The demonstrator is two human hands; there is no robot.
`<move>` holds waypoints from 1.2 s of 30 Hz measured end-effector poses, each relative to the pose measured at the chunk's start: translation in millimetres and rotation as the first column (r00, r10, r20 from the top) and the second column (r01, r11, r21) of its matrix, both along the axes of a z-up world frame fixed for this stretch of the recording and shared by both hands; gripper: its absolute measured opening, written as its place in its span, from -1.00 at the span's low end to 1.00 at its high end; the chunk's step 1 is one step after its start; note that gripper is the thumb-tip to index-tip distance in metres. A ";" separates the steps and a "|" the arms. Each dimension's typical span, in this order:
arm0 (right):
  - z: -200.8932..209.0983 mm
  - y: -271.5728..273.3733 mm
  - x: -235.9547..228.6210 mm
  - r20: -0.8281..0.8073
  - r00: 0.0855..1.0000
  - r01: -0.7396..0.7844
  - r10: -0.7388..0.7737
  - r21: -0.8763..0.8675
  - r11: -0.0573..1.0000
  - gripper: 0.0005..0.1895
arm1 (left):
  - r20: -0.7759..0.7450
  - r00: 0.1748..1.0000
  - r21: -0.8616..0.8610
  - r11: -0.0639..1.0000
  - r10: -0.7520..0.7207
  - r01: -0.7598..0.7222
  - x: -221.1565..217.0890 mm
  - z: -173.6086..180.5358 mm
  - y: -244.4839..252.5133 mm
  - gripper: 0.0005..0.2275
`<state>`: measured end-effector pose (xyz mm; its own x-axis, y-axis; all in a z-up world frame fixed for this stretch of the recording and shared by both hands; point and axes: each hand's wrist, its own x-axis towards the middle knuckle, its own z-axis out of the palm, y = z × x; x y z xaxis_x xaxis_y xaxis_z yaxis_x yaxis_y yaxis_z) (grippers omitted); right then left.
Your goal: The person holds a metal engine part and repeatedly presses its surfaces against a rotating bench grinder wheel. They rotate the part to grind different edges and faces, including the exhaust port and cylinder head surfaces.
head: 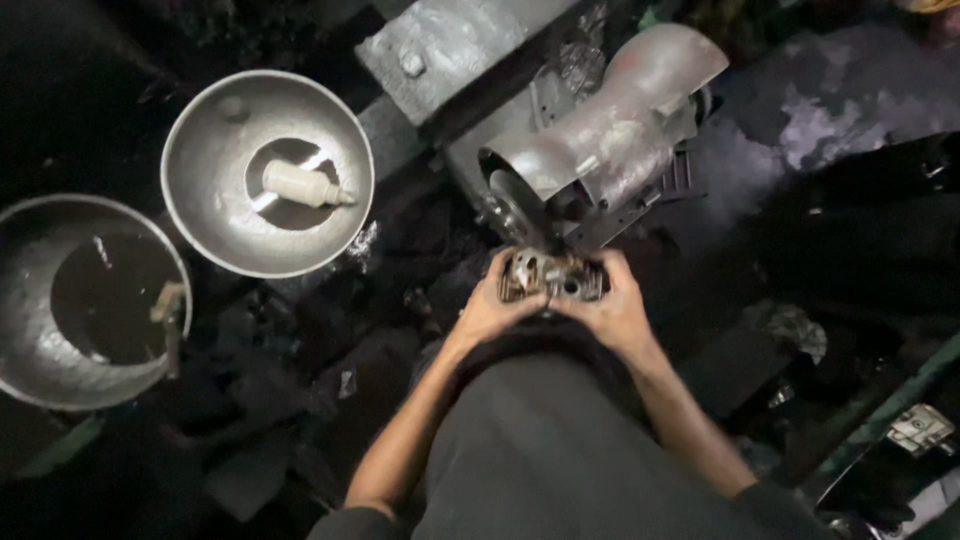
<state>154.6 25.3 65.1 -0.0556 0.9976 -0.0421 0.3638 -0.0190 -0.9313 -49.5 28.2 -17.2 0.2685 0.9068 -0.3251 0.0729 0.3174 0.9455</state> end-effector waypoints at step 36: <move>41.1 10.3 -42.5 0.506 0.842 0.051 -0.184 0.264 0.963 -0.24 | 0.814 0.569 -0.172 0.984 0.113 0.050 67.0 -190.2 6.9 -0.22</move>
